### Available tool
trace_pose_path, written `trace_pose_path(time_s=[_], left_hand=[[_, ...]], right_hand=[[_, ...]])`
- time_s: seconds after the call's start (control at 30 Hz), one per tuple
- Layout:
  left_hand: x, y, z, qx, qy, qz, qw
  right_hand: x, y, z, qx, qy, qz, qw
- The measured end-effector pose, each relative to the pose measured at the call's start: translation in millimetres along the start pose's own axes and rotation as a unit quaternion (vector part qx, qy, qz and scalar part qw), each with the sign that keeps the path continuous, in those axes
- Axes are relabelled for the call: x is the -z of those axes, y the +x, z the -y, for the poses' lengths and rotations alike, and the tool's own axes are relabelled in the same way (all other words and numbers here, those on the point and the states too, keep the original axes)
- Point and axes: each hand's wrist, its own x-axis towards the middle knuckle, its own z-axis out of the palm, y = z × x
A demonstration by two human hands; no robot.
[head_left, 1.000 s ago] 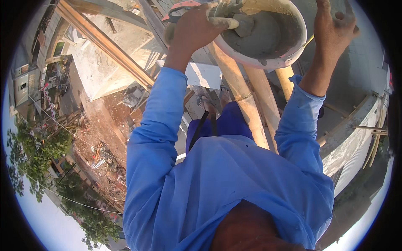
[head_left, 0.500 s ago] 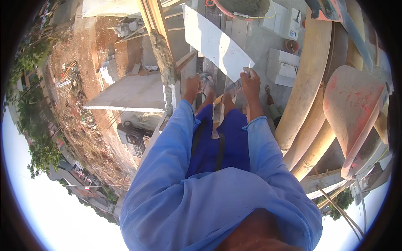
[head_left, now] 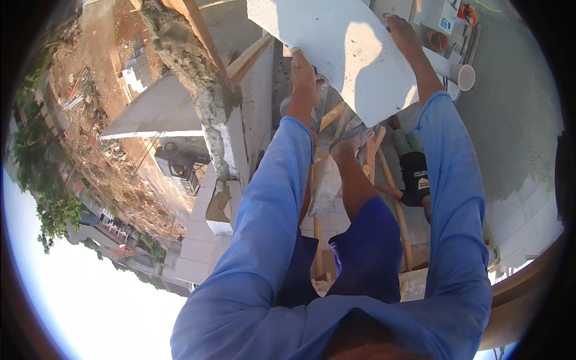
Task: The person applies mortar from a bucket onto a wall surface with a trowel, places a lightweight concrete block onto the mortar, and secures it by hammering nails through the block into the structure.
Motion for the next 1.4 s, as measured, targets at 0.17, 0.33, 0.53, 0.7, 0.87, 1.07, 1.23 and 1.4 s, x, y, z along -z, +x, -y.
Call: trace_pose_path(time_s=[0.17,0.33,0.53,0.7,0.87,1.07,1.23,1.4], left_hand=[[16.9,28.5,18.6,-0.106,0.014,0.009,0.994],[8.8,14.4,22.3,-0.066,-0.016,0.080,0.995],[24.2,12.8,12.6,-0.032,-0.241,0.098,0.965],[15.5,-0.1,8.7,-0.039,-0.209,0.128,0.969],[-12.9,21.0,2.4,-0.040,-0.191,0.160,0.968],[17.2,34.5,5.9,-0.142,-0.077,0.138,0.977],[15.9,-39.4,-29.0,-0.228,-0.030,0.076,0.970],[-31.0,-88.5,-74.0,-0.216,0.349,-0.169,0.896]], right_hand=[[-38.6,48.6,-20.4,0.009,0.083,0.019,0.996],[-56.2,27.3,-70.1,0.063,0.061,0.026,0.996],[3.8,-22.6,77.3,-0.162,0.279,0.152,0.934],[45.5,-71.8,124.0,-0.113,0.154,0.081,0.978],[71.3,-100.0,172.4,-0.154,0.045,-0.015,0.987],[26.3,-126.5,220.1,-0.165,-0.007,0.019,0.986],[14.5,-139.9,228.0,-0.163,-0.008,-0.016,0.986],[8.3,-151.9,213.5,-0.102,0.041,-0.012,0.994]])
